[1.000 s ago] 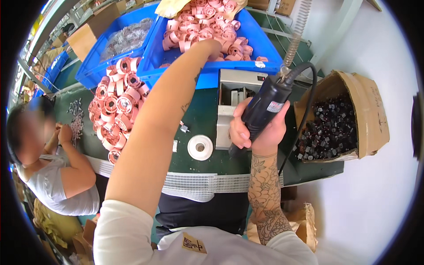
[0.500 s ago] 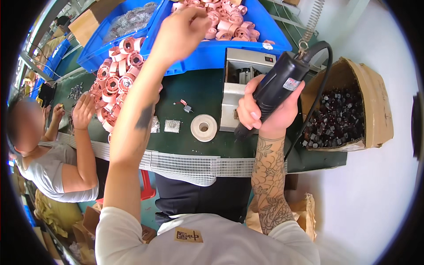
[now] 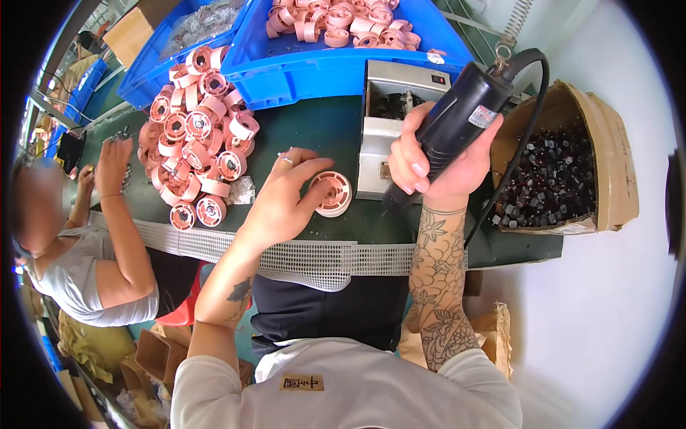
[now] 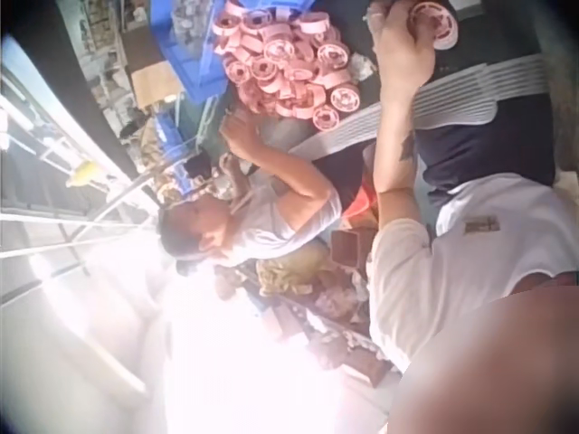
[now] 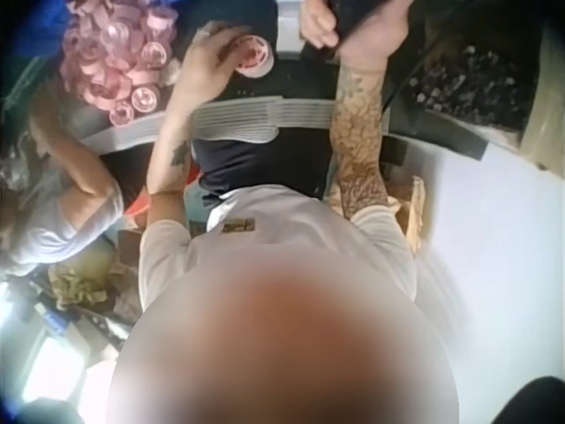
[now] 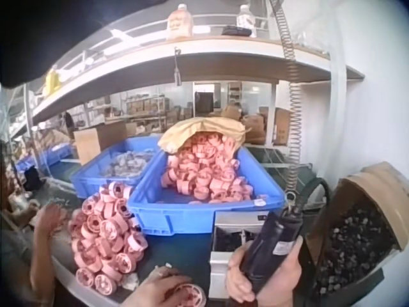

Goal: Assembling small electronic components into pink plastic housings at a factory workstation.

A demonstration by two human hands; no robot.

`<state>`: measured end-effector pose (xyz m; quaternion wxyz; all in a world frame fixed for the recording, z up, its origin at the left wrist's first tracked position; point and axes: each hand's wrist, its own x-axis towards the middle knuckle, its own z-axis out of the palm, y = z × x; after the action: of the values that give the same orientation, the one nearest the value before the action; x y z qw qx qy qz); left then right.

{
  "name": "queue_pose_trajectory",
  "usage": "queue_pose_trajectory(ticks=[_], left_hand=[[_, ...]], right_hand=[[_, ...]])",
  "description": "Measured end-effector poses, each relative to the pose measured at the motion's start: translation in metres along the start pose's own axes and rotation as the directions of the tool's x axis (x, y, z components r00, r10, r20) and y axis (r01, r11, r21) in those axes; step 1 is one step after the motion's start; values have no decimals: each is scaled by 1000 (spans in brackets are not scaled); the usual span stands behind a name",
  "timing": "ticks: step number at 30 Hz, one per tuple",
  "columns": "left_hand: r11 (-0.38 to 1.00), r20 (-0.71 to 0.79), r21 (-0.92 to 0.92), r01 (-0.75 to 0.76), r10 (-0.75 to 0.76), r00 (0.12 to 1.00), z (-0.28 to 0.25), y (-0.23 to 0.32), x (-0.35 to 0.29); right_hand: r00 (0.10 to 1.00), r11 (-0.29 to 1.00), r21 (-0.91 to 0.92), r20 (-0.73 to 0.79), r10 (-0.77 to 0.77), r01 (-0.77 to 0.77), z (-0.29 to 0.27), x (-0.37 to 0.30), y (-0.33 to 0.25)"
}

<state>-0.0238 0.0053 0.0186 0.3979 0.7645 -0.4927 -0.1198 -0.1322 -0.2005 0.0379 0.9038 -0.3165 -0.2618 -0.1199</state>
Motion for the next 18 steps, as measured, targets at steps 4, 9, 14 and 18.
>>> queue_pose_trajectory(ticks=[4,9,14,18], left_hand=[[975,-13,141,-171,174,985,-7,17,-11],[962,85,270,-51,29,996,-25,41,-43],[950,-150,204,235,-207,967,-23,-22,-18],[950,-228,199,240,-193,954,-1,-62,8]], right_hand=[[1000,1000,7,28,-2,2,-1,1,0],[999,1000,-27,44,16,-15,-3,1,-3],[997,997,-73,69,33,-28,0,1,-5],[997,997,-79,69,30,-24,-2,2,-2]])
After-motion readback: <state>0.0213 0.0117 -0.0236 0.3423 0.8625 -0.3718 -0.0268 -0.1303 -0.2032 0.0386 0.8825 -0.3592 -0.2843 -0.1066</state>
